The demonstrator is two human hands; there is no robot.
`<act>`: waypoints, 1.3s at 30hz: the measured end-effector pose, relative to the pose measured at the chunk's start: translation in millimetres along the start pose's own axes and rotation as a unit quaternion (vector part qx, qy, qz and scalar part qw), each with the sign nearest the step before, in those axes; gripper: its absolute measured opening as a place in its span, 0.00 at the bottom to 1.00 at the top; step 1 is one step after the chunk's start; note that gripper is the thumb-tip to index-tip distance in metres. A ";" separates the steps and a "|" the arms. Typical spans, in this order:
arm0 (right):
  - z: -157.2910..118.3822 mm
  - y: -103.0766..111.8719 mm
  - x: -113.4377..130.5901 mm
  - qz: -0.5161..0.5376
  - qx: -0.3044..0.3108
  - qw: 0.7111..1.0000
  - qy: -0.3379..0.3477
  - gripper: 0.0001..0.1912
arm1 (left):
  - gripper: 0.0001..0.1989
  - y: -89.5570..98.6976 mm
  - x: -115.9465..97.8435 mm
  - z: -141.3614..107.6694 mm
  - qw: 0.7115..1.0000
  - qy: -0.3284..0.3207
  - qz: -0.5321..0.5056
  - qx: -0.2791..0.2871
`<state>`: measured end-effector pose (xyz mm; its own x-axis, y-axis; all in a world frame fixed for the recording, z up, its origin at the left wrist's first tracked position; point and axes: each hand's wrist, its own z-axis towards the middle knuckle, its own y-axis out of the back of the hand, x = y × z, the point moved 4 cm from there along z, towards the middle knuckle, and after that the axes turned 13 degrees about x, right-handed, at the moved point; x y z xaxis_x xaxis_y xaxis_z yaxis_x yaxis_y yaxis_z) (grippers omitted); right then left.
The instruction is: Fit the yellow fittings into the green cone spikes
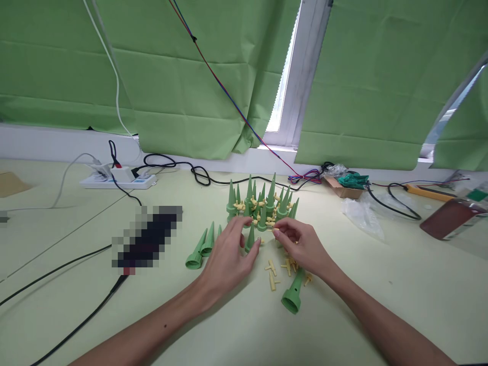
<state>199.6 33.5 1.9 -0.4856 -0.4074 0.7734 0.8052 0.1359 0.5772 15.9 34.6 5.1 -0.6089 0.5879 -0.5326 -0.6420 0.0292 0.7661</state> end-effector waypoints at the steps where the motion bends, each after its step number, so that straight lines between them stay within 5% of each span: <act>1: 0.0 -0.1 0.1 -0.001 0.002 1.000 0.000 0.10 | 0.14 -2.4 1.6 0.4 1.000 -0.002 0.004 0.021; 5: 0.1 0.4 1.6 -0.010 0.008 1.000 -0.002 0.10 | 0.09 -7.8 5.9 1.3 0.996 0.008 0.014 0.086; 15: -0.1 0.3 3.3 -0.039 0.005 0.999 0.005 0.10 | 0.04 -11.3 9.2 2.9 0.995 -0.025 0.002 0.098; 39: -0.1 1.2 7.4 -0.042 -0.011 0.999 0.018 0.09 | 0.07 -2.4 -0.8 0.2 0.994 -0.087 -0.063 -0.016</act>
<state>197.0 30.6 8.3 -0.5397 -0.4492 0.7120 0.7693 0.0804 0.6338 18.0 34.3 3.7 -0.4334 0.7128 -0.5515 -0.7243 0.0885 0.6837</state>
